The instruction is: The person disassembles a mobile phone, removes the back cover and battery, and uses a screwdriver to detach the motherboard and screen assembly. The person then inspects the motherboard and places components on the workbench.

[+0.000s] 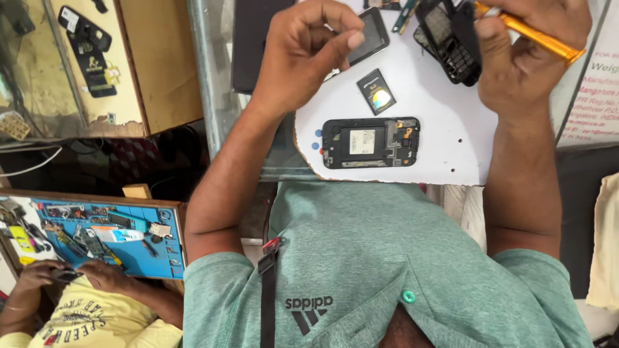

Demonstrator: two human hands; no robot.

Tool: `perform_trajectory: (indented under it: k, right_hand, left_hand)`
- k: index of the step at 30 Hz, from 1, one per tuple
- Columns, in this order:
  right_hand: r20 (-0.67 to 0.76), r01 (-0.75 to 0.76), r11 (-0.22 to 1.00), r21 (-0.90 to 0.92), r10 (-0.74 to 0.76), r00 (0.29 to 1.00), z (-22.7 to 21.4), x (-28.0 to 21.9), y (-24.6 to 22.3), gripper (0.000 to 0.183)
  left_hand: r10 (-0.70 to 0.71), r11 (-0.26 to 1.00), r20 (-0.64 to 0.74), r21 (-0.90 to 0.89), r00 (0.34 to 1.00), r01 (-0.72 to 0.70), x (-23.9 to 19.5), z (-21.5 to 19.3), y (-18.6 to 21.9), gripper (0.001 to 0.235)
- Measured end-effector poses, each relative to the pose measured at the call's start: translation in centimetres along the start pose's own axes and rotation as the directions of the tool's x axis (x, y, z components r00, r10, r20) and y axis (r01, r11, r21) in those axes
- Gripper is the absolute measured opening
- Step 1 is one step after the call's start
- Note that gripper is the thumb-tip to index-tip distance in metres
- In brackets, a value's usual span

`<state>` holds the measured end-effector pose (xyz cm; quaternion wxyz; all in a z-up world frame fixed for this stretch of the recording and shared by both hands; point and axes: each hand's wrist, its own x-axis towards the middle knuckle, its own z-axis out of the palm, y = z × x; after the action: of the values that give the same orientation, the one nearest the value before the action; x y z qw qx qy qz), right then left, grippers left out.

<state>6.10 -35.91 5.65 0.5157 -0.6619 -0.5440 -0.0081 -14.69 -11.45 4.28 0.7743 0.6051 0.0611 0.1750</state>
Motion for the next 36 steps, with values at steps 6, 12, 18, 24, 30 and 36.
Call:
perform_trajectory:
  k: [6,12,18,24,30,36]
  right_hand:
    - [0.033,0.079,0.959,0.270,-0.092,0.995,1.7,2.2,-3.2,0.031]
    - [0.033,0.182,0.966,0.183,-0.191,0.981,2.4,2.5,-5.5,0.028]
    - [0.073,0.202,0.971,0.129,-0.212,0.974,2.4,2.1,-5.5,0.027]
    - [0.073,0.192,0.976,0.101,-0.199,0.977,2.2,1.8,-5.3,0.025]
    - [0.084,0.141,0.981,0.134,-0.153,0.985,2.1,1.8,-5.7,0.020]
    - [0.098,0.089,0.984,0.154,-0.105,0.990,2.6,1.3,-5.3,0.019]
  left_hand:
    - [0.067,0.972,0.096,0.219,0.993,-0.086,-0.5,1.4,0.5,0.012]
    - [0.024,0.975,0.132,0.216,0.991,-0.052,-0.8,2.5,0.6,0.010]
    - [0.003,0.980,0.138,0.198,0.990,-0.030,-0.9,2.9,0.1,0.009]
    - [0.010,0.976,0.131,0.213,0.991,-0.038,-0.7,3.2,0.2,0.009]
    - [0.023,0.977,0.130,0.207,0.991,-0.050,-0.8,3.3,0.5,0.011]
    - [0.033,0.983,0.138,0.173,0.990,-0.056,-0.7,2.9,0.1,0.018]
